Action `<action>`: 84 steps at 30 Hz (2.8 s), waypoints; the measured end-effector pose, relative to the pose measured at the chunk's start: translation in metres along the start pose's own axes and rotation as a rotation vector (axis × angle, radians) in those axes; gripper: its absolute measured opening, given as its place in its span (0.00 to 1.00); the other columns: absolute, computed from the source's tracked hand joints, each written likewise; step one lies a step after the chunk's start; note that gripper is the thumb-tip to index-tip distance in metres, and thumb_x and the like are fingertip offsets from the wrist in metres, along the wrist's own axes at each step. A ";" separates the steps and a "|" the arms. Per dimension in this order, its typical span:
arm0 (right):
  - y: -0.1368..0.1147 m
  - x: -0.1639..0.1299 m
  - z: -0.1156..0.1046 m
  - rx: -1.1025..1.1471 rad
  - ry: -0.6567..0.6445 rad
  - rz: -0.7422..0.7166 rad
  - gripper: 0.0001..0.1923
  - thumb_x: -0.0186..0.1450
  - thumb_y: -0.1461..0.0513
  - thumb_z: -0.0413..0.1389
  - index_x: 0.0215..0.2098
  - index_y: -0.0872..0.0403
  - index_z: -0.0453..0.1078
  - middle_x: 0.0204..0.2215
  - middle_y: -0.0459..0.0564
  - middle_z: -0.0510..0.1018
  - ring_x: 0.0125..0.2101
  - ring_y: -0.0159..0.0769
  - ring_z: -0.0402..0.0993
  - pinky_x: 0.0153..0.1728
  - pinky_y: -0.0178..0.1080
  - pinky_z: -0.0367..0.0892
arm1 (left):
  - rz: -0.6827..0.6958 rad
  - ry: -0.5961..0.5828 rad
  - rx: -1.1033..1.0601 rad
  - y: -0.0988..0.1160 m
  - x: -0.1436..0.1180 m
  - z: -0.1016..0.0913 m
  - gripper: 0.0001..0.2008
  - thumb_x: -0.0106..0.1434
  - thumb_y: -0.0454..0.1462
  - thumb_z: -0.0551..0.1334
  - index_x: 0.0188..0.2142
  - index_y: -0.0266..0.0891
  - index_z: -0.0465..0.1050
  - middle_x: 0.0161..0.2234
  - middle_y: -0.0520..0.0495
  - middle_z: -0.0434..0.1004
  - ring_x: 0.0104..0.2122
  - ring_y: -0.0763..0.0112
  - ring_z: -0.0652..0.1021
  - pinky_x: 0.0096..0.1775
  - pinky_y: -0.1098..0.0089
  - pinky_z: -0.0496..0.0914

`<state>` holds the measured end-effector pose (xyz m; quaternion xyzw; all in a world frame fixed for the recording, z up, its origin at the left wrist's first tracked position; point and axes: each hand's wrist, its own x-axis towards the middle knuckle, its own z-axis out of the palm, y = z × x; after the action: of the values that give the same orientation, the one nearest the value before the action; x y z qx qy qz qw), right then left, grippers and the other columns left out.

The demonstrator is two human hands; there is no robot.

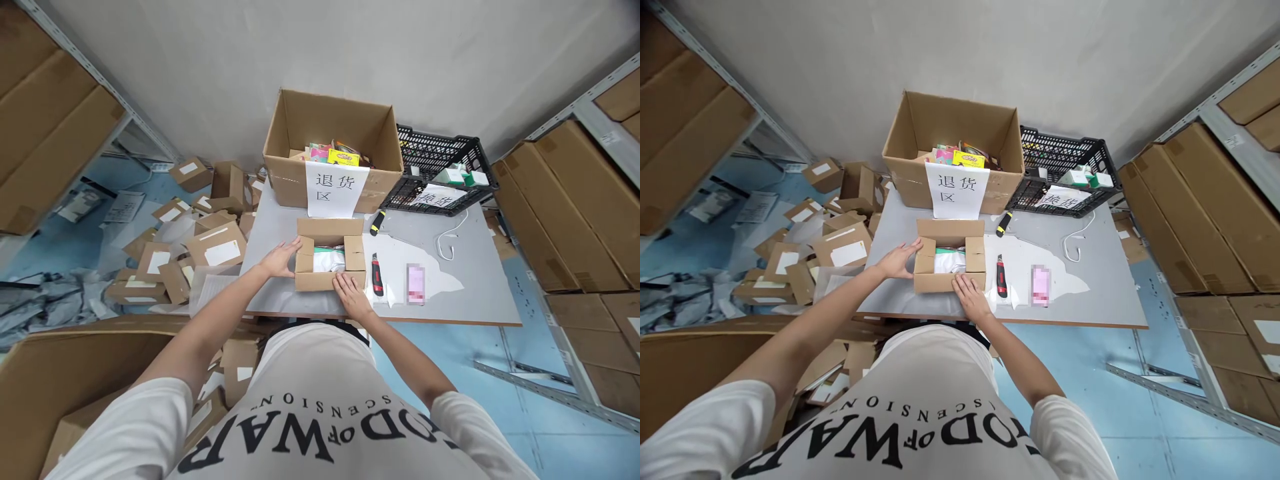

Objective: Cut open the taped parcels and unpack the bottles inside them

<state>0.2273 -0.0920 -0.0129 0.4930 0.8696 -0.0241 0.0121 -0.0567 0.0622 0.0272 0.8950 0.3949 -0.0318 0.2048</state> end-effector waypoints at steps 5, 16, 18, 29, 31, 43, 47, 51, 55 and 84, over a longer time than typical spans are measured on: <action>0.003 0.000 -0.019 0.091 0.006 -0.016 0.28 0.66 0.64 0.46 0.64 0.60 0.53 0.65 0.58 0.53 0.64 0.47 0.47 0.61 0.50 0.50 | -0.024 -0.060 0.056 0.003 -0.002 -0.011 0.53 0.48 0.48 0.63 0.66 0.33 0.39 0.67 0.33 0.40 0.66 0.53 0.49 0.62 0.50 0.47; 0.040 0.091 -0.105 0.038 -0.220 0.027 0.13 0.66 0.64 0.50 0.48 0.55 0.70 0.45 0.56 0.77 0.45 0.43 0.74 0.44 0.41 0.64 | 0.136 0.032 0.162 0.073 0.038 -0.015 0.16 0.60 0.38 0.55 0.45 0.39 0.74 0.49 0.38 0.74 0.51 0.56 0.72 0.60 0.52 0.49; 0.040 0.109 -0.102 -0.041 -0.311 -0.010 0.14 0.65 0.67 0.49 0.46 0.55 0.71 0.44 0.58 0.78 0.44 0.42 0.75 0.44 0.41 0.64 | 0.120 -0.086 0.209 0.082 0.053 -0.010 0.13 0.58 0.38 0.57 0.40 0.40 0.76 0.43 0.41 0.78 0.46 0.57 0.76 0.60 0.53 0.48; 0.028 0.112 -0.085 -0.201 -0.256 0.123 0.18 0.65 0.70 0.44 0.45 0.62 0.73 0.40 0.65 0.79 0.44 0.49 0.72 0.55 0.56 0.48 | 0.024 -0.086 0.364 0.099 0.060 -0.004 0.14 0.57 0.45 0.61 0.38 0.43 0.79 0.35 0.41 0.81 0.45 0.47 0.75 0.59 0.44 0.25; 0.034 0.106 -0.090 -0.206 -0.208 0.243 0.17 0.64 0.69 0.46 0.47 0.63 0.72 0.42 0.67 0.77 0.45 0.53 0.70 0.56 0.60 0.44 | -0.058 -0.004 0.342 0.106 0.057 -0.004 0.16 0.55 0.46 0.62 0.41 0.44 0.79 0.37 0.41 0.80 0.49 0.43 0.71 0.59 0.42 0.23; 0.100 0.034 -0.054 0.404 -0.358 0.373 0.72 0.45 0.43 0.64 0.67 0.58 0.20 0.67 0.69 0.28 0.66 0.53 0.27 0.60 0.58 0.43 | -0.492 0.228 0.219 0.090 -0.015 -0.019 0.60 0.40 0.67 0.60 0.64 0.32 0.51 0.65 0.26 0.44 0.64 0.33 0.39 0.56 0.36 0.27; 0.109 0.024 -0.033 0.578 -0.216 0.266 0.72 0.47 0.44 0.64 0.66 0.58 0.14 0.67 0.67 0.26 0.66 0.47 0.21 0.62 0.52 0.40 | -0.520 0.191 0.214 0.075 -0.023 -0.008 0.60 0.41 0.67 0.59 0.65 0.34 0.48 0.67 0.29 0.40 0.65 0.37 0.34 0.56 0.36 0.26; 0.111 0.021 -0.019 0.685 -0.152 0.259 0.71 0.49 0.44 0.63 0.66 0.58 0.14 0.67 0.65 0.25 0.66 0.44 0.20 0.64 0.48 0.39 | -0.483 0.042 0.184 0.059 -0.023 0.016 0.65 0.39 0.67 0.59 0.66 0.28 0.44 0.65 0.24 0.42 0.65 0.37 0.40 0.57 0.35 0.29; 0.106 0.018 -0.012 0.714 -0.143 0.318 0.68 0.52 0.44 0.61 0.65 0.58 0.13 0.67 0.65 0.25 0.66 0.44 0.22 0.63 0.48 0.40 | -0.467 -0.003 0.074 0.051 -0.022 0.036 0.63 0.43 0.65 0.59 0.66 0.27 0.38 0.65 0.23 0.41 0.65 0.39 0.46 0.58 0.37 0.39; 0.066 0.124 -0.074 -0.003 -0.489 -0.061 0.18 0.68 0.67 0.43 0.54 0.51 0.64 0.47 0.57 0.76 0.46 0.41 0.74 0.44 0.42 0.67 | -0.290 0.166 0.015 0.097 0.008 0.017 0.30 0.63 0.52 0.53 0.59 0.37 0.62 0.60 0.33 0.62 0.63 0.45 0.56 0.58 0.34 0.33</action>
<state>0.2205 0.0521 0.0539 0.4459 0.8554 -0.1415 0.2222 0.0202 0.0023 0.0429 0.8296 0.5354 0.0099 0.1582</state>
